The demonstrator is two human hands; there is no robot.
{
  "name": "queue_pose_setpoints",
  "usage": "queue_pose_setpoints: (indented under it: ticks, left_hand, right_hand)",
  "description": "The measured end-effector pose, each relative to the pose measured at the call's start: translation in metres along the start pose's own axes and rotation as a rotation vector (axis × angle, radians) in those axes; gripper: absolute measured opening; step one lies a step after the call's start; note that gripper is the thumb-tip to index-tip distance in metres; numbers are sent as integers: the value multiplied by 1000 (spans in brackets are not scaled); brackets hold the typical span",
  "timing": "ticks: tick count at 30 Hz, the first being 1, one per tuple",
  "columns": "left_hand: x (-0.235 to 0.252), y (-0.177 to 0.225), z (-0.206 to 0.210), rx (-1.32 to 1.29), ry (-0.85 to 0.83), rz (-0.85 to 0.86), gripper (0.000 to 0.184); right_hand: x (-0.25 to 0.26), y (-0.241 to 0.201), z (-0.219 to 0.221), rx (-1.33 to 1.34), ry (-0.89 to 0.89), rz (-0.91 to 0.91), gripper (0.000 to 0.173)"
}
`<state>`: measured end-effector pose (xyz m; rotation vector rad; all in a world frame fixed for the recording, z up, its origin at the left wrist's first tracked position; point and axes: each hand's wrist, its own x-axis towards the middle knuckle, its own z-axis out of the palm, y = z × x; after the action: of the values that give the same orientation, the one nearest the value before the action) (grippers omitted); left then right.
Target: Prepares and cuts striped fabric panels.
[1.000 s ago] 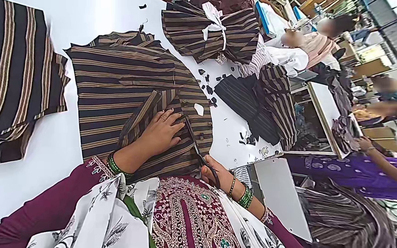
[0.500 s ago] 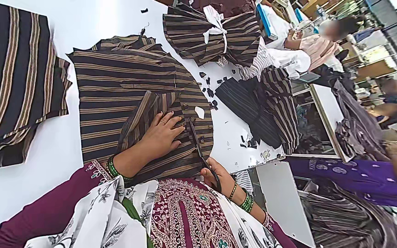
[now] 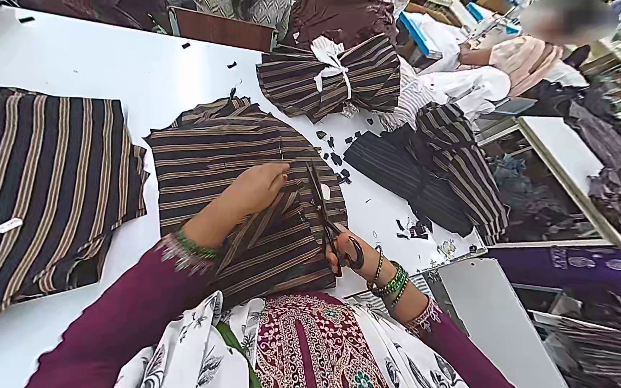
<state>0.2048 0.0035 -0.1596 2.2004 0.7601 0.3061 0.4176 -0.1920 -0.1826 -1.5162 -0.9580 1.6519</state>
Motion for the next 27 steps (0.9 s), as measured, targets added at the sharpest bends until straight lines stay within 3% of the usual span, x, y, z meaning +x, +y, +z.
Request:
queue_pose_setpoints:
  ticks: [2, 4, 6, 8, 15, 19, 27]
  left_hand:
    - [36, -24, 21, 236, 74, -44, 47]
    - [52, -42, 35, 370, 12, -130, 69]
    - [53, -44, 38, 449, -86, -186, 92]
    - [50, -42, 38, 470, -134, -191, 100]
    - [43, -32, 43, 444, -207, -160, 100]
    - [44, -32, 42, 436, -223, -176, 106]
    - [46, -31, 42, 430, -205, -202, 111]
  right_hand:
    - [11, -10, 0, -47, -15, 85, 69]
    - [17, -21, -1, -97, -14, 168, 51]
    - [21, -24, -6, -132, -29, 208, 53]
    - [23, -22, -10, -145, -49, 223, 70]
    - [42, -44, 4, -236, 43, 254, 50]
    - [48, -47, 6, -224, 67, 272, 56]
    - [51, -49, 9, -229, 83, 271, 46]
